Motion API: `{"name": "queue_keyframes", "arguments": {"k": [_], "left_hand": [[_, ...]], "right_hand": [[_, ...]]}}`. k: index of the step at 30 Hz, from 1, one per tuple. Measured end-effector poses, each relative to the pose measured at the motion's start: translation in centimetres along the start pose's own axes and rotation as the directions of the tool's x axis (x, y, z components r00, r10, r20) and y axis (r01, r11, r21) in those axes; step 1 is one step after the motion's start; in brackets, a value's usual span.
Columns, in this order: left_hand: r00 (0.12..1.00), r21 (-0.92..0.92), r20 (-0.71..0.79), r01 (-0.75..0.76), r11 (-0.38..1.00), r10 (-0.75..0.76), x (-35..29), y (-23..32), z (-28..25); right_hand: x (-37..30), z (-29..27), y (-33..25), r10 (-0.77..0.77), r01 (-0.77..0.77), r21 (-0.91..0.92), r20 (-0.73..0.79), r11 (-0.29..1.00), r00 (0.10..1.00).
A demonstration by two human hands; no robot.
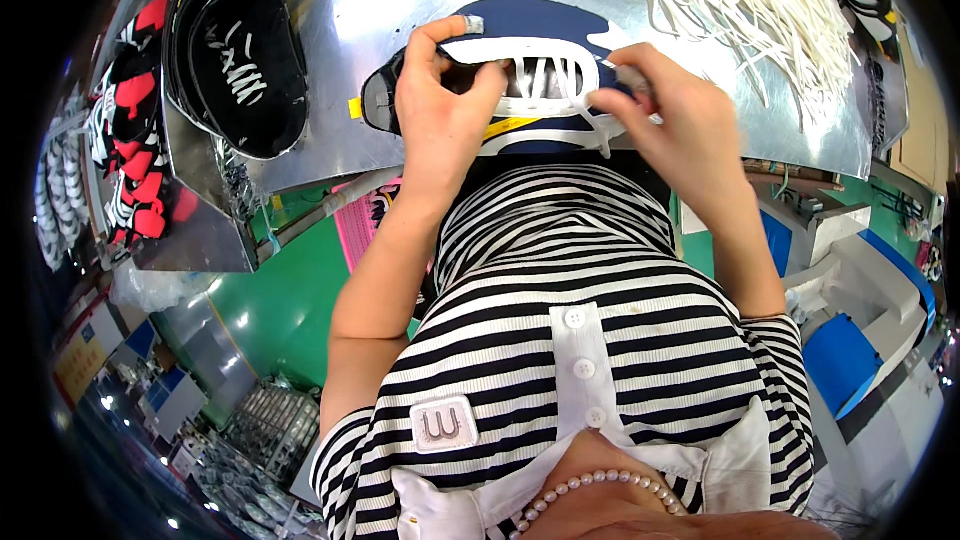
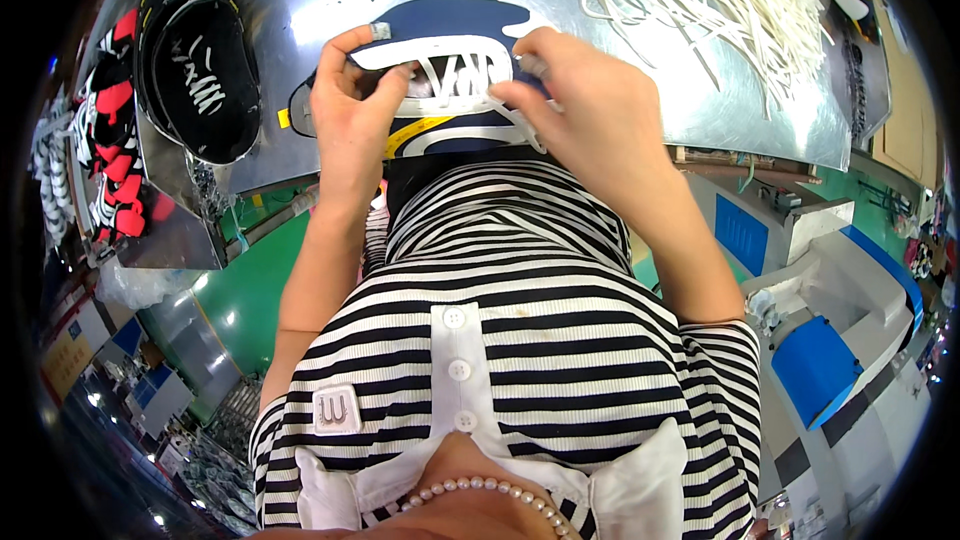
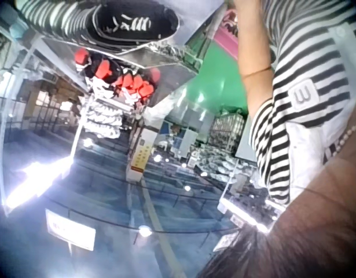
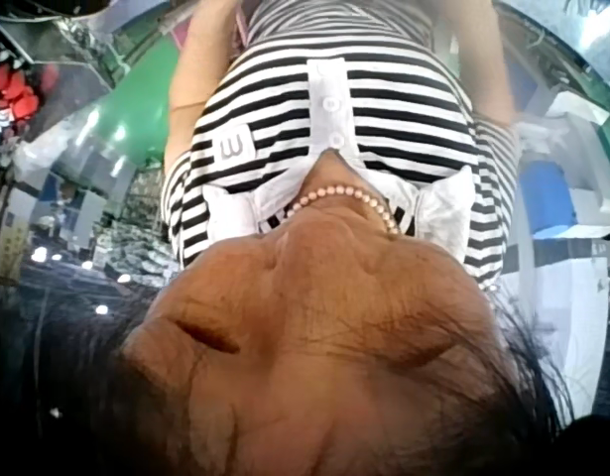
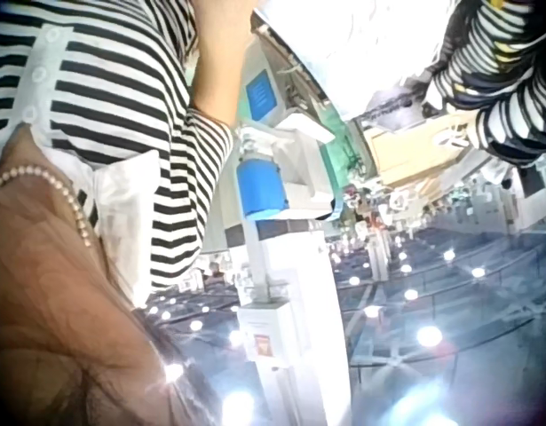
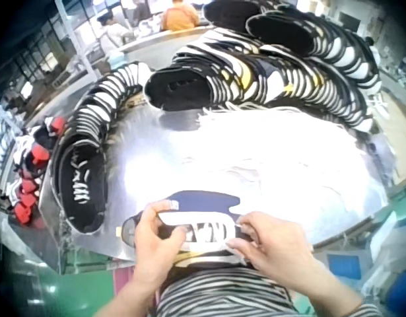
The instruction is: The person laces shoes by hand, picking up laces from a pile on the table and threading them through the eyelets of shoe uppers. The person works on multiple shoes one at a time at a metal workstation.
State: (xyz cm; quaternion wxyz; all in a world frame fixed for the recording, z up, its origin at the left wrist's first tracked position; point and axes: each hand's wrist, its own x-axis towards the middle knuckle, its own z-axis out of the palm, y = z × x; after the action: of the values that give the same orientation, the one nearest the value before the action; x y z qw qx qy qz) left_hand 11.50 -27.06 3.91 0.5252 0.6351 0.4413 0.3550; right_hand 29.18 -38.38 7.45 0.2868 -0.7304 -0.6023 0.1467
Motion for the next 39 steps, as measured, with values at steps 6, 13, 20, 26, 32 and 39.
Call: {"name": "queue_keyframes", "arguments": {"k": [6,13,20,26,32,39], "left_hand": [[0.969,-0.171,0.184,0.196,0.966,-0.164,-0.1,2.8,-1.5],[0.856,0.633,0.382,-0.517,0.576,0.348,-2.7,3.9,-1.0],[0.857,0.461,0.244,-0.515,0.723,0.454,0.3,2.2,0.2],[0.792,0.433,0.204,-0.6,0.673,0.575,0.5,3.0,0.0],[0.769,0.41,0.223,-0.632,0.658,0.599,-0.3,4.7,0.2],[0.864,0.473,0.315,-0.501,0.724,0.393,0.5,3.5,-0.9]], "right_hand": [[0.5,2.1,2.2,-0.024,0.03,0.057,-0.099,0.998,0.995],[-0.4,4.3,1.6,-0.068,0.078,0.109,-0.096,0.991,0.993],[-1.8,2.0,0.1,-0.32,0.275,0.299,0.113,0.914,0.941],[-1.0,0.8,0.8,0.058,-0.01,0.437,-0.095,0.899,0.994],[2.3,2.1,0.1,0.153,-0.318,0.728,0.286,0.608,0.946],[-3.1,2.6,1.1,-0.244,-0.11,0.678,0.405,0.726,0.881]]}}
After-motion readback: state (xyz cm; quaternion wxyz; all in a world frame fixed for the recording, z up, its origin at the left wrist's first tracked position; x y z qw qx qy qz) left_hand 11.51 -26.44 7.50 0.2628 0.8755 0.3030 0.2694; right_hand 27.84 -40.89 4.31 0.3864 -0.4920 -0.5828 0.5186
